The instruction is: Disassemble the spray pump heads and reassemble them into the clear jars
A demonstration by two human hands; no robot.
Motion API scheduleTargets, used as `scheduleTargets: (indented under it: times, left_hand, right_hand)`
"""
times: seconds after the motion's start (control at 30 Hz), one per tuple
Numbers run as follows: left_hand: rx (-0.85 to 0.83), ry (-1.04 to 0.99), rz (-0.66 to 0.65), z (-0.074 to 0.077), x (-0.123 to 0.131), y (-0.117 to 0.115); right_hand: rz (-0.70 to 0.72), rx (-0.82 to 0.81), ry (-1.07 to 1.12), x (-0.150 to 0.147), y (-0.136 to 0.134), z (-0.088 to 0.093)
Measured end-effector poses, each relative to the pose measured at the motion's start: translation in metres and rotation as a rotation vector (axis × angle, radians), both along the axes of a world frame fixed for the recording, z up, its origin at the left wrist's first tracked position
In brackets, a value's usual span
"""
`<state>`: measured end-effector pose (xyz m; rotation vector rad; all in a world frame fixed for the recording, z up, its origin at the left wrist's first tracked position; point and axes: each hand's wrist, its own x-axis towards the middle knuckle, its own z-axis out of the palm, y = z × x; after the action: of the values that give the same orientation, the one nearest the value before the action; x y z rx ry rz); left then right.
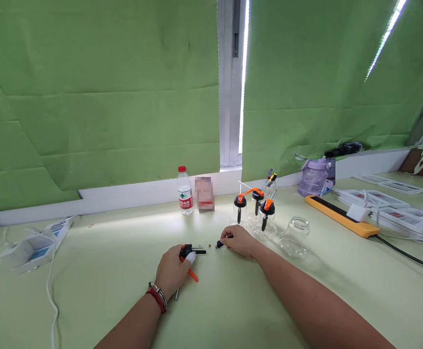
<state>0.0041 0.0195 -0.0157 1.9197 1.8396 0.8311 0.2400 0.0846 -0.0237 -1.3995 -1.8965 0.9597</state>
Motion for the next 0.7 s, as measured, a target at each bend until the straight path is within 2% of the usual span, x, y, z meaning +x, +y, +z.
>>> scheduleTargets:
  times: [0.2, 0.47, 0.7]
  left_hand:
    - [-0.006, 0.014, -0.009, 0.000, 0.001, 0.000]
    - [-0.003, 0.025, -0.011, 0.001, 0.001, 0.000]
    - [-0.012, 0.027, -0.014, 0.002, 0.001, 0.001]
  right_hand:
    - [-0.038, 0.086, -0.056, -0.001, -0.002, 0.007]
    - [-0.107, 0.107, -0.092, 0.004, -0.003, 0.020]
    - [-0.168, 0.100, -0.117, 0.010, -0.001, 0.024]
